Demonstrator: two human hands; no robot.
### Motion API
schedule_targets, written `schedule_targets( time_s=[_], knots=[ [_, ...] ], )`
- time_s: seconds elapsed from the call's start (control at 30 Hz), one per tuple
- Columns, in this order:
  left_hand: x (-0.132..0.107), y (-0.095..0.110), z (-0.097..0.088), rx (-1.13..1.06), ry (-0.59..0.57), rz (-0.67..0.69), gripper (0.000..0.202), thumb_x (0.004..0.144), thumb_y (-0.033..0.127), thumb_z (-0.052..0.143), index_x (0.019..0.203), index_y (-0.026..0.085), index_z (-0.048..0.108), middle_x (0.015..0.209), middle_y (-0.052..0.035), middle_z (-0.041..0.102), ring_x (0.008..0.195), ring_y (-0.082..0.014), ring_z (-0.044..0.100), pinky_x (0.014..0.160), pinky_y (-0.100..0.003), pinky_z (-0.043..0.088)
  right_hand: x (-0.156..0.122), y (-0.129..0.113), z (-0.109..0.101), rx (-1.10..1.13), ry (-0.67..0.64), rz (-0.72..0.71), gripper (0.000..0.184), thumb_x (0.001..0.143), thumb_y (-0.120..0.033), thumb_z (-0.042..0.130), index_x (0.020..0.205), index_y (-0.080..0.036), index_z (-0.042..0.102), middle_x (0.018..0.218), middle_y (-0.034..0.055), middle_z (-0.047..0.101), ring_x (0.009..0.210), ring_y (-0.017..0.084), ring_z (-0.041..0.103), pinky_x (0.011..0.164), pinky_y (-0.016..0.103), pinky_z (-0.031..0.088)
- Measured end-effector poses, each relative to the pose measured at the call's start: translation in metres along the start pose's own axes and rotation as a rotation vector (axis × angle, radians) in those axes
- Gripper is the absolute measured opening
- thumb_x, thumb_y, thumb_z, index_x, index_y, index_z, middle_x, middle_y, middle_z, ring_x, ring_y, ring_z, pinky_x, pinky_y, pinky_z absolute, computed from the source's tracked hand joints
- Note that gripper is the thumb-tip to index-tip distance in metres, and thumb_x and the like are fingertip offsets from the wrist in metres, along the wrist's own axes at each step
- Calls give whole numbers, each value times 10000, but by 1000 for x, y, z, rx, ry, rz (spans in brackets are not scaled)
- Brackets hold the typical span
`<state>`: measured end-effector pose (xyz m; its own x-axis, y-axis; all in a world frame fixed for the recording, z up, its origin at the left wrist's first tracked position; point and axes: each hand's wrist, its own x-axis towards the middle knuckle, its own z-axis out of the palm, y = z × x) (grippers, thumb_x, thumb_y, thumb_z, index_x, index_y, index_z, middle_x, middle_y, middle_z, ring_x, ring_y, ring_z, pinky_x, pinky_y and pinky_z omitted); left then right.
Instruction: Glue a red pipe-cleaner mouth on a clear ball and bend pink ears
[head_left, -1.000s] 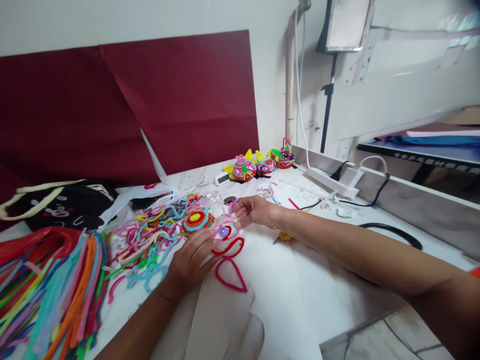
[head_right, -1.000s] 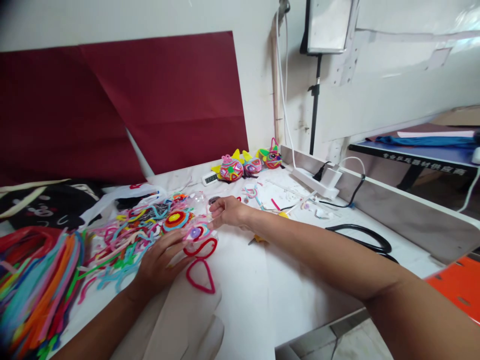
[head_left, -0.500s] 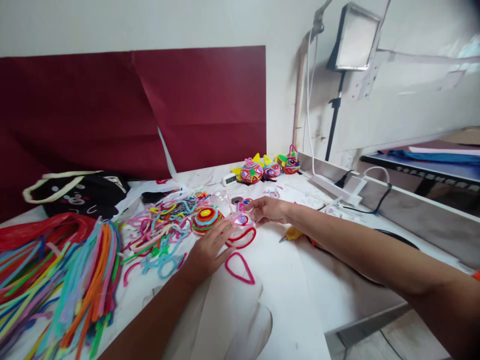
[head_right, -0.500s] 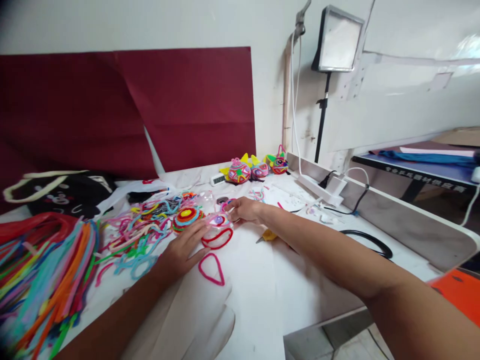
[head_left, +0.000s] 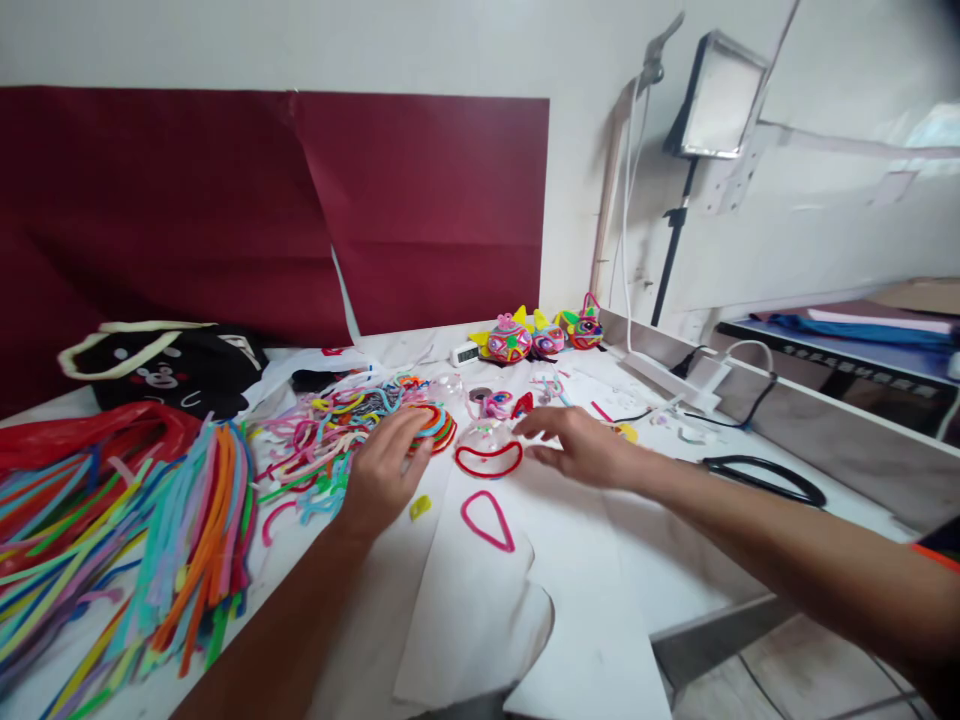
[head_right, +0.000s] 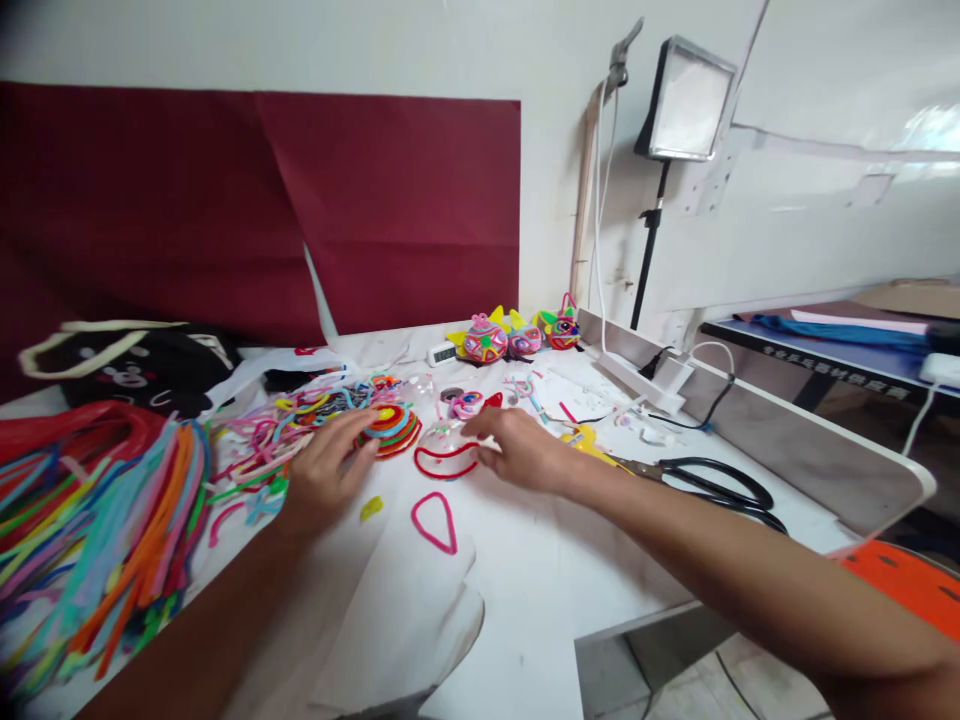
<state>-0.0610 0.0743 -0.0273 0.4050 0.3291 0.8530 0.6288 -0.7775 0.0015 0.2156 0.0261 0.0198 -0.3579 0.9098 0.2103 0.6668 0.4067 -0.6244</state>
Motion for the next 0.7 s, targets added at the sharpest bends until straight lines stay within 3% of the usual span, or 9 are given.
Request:
schedule_targets(
  time_s=[0.13, 0.27, 0.37, 0.5, 0.63, 0.7],
  knots=[
    [10, -6, -17, 36, 79, -133, 249, 888, 178, 529, 1114, 185, 632, 1131, -78, 658, 1096, -225, 596, 1001, -387, 454, -59, -14, 22, -104, -74, -288, 286, 923, -235, 508, 1183, -228, 627, 1174, 110, 637, 1078, 223, 600, 932, 353, 471],
    [20, -5, -28, 43, 46, -239, 235, 914, 234, 481, 1060, 161, 649, 1068, -87, 666, 1047, -217, 609, 962, -371, 463, -97, -4, 43, -175, 3, -419, 319, 958, -304, 479, 1237, -183, 575, 1168, 143, 630, 1079, 239, 594, 921, 383, 487],
    [22, 2, -29, -13, -138, -214, 233, 908, 253, 493, 1025, 161, 672, 1026, -85, 696, 994, -211, 638, 923, -352, 484, -109, 12, 55, -255, 116, -435, 298, 961, -295, 481, 1201, -156, 589, 1151, 162, 628, 1052, 253, 598, 885, 413, 500],
    [14, 16, -25, -120, -444, -103, 233, 890, 284, 530, 1014, 182, 699, 1042, -79, 721, 986, -212, 662, 908, -339, 503, -112, 27, 64, -298, 193, -355, 273, 969, -312, 468, 1142, -166, 620, 1112, 148, 639, 996, 233, 610, 847, 390, 509],
    [2, 39, -21, -191, -650, -23, 273, 877, 363, 572, 1061, 204, 696, 1084, -81, 721, 1017, -213, 658, 911, -327, 514, -110, 24, 66, -359, 189, -346, 253, 975, -317, 458, 1067, -166, 639, 1016, 122, 653, 965, 219, 601, 845, 380, 484],
    [-3, 51, -21, -219, -726, 12, 406, 840, 457, 616, 1162, 214, 659, 1180, -85, 688, 1076, -219, 638, 935, -320, 509, -109, 20, 65, -413, 215, -373, 240, 979, -298, 452, 1030, -158, 640, 942, 109, 653, 930, 208, 597, 827, 363, 475]
  ],
)
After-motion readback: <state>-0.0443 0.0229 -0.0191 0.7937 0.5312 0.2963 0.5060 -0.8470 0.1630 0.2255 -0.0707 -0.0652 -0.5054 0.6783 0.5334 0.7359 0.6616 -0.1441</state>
